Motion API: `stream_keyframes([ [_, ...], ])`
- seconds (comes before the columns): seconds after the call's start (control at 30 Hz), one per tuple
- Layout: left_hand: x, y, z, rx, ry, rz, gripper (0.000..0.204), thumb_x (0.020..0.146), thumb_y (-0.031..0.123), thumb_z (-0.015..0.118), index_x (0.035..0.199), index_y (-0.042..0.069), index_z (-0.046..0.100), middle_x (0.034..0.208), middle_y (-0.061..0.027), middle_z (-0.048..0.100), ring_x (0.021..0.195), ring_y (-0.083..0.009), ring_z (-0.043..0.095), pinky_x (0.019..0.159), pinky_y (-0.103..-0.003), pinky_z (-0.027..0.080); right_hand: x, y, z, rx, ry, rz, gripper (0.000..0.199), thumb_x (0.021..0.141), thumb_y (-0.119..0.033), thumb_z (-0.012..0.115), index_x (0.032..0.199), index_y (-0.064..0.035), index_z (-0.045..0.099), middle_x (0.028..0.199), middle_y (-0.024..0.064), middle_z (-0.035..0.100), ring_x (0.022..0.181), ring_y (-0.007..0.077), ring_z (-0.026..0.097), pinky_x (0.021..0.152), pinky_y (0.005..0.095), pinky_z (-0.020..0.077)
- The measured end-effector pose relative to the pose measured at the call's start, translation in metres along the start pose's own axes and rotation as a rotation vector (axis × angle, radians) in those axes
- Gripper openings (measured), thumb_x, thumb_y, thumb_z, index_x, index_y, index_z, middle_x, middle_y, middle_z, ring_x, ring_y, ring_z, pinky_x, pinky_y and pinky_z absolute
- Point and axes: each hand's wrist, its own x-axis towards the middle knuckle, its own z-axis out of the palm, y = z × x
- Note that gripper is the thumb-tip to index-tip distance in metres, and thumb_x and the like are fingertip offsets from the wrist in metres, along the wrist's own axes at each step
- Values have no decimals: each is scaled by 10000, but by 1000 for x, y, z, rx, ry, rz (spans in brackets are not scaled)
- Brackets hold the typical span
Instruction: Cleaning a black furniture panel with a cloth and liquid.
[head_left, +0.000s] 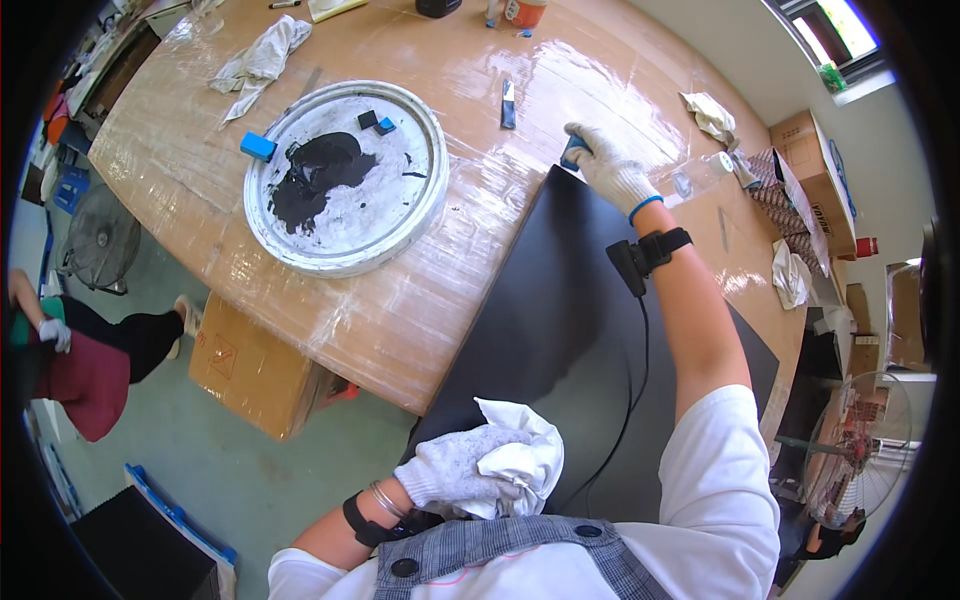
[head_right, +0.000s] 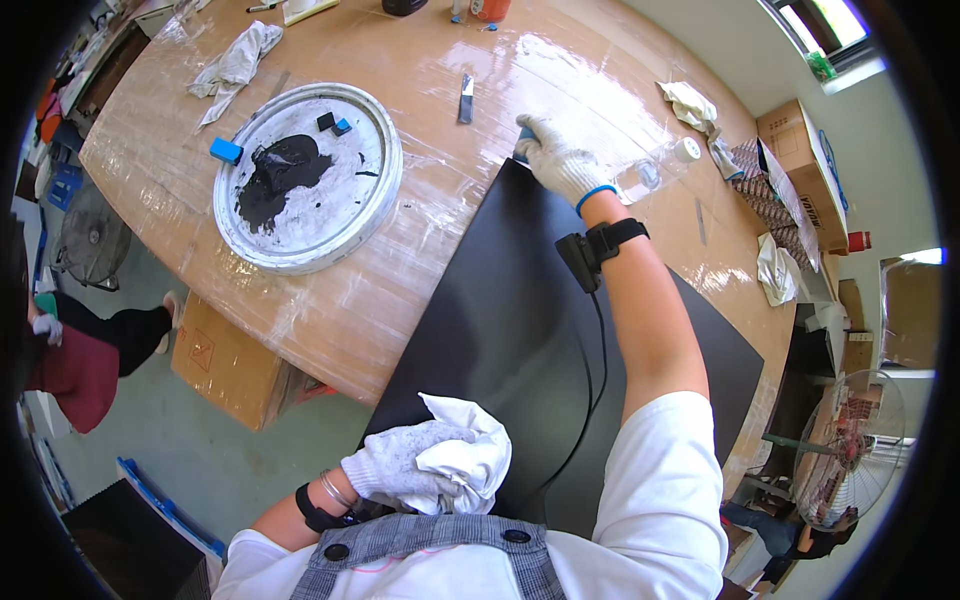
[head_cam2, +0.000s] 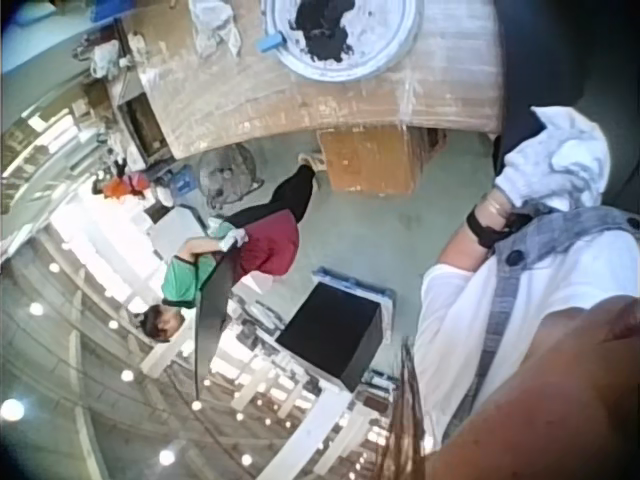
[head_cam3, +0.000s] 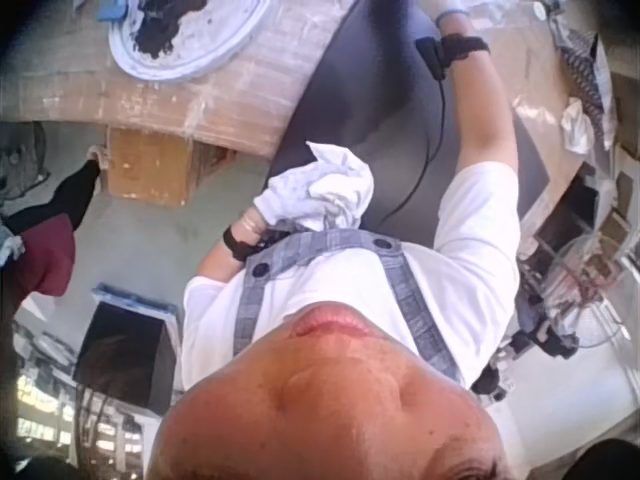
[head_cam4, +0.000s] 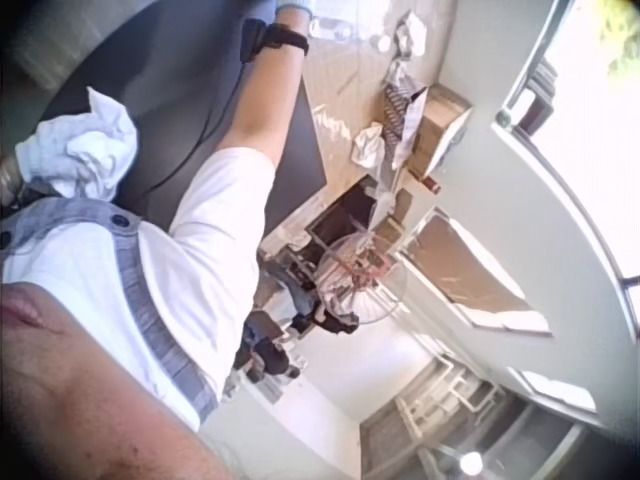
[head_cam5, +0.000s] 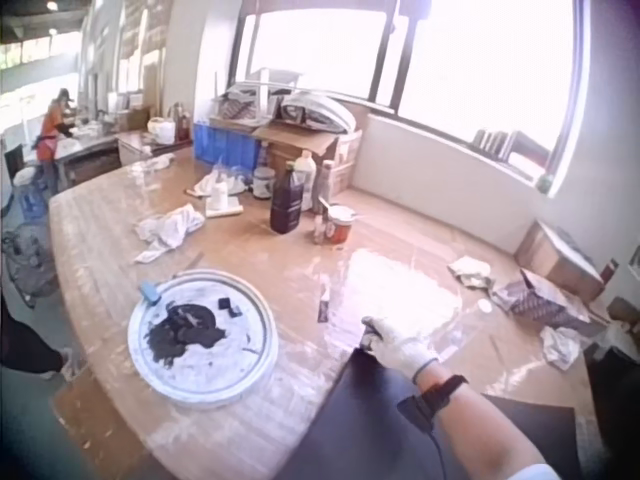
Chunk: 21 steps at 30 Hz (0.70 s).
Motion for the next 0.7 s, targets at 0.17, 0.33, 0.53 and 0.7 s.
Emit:
stream_keyframes([
  [0.17, 1, 5, -4, -36, 11, 23, 622, 840, 439, 658, 1334, 111, 470, 1305, -124, 531, 1244, -289, 488, 1067, -368, 372, -10, -3, -3, -9, 19, 42, 381, 892, -204, 577, 1262, -113, 573, 1160, 166, 633, 1103, 323, 580, 961, 379, 444],
  [0.33, 0, 3, -2, -100, 14, 2, 613, 832, 428, 667, 1328, 120, 482, 1298, -130, 536, 1233, -301, 496, 1058, -374, 379, -15, -6, -32, -184, -263, 231, 424, 893, -239, 561, 1295, -106, 543, 1224, 162, 608, 1142, 303, 570, 981, 362, 428],
  [0.53, 3, 5, -3, -73, -15, -26, 627, 816, 421, 691, 1326, 117, 488, 1292, -125, 540, 1222, -293, 505, 1043, -384, 388, -17, -18, -14, -16, -45, 195, 398, 895, -243, 558, 1255, -73, 567, 1198, 199, 607, 1124, 354, 568, 962, 401, 444],
  [0.7, 3, 10, -3, -107, -9, -30, 631, 809, 401, 704, 1323, 106, 487, 1289, -118, 539, 1215, -284, 509, 1042, -372, 391, -44, 5, -42, -218, -147, 301, 377, 904, -281, 522, 1218, -85, 592, 1174, 199, 617, 1127, 354, 566, 949, 405, 450],
])
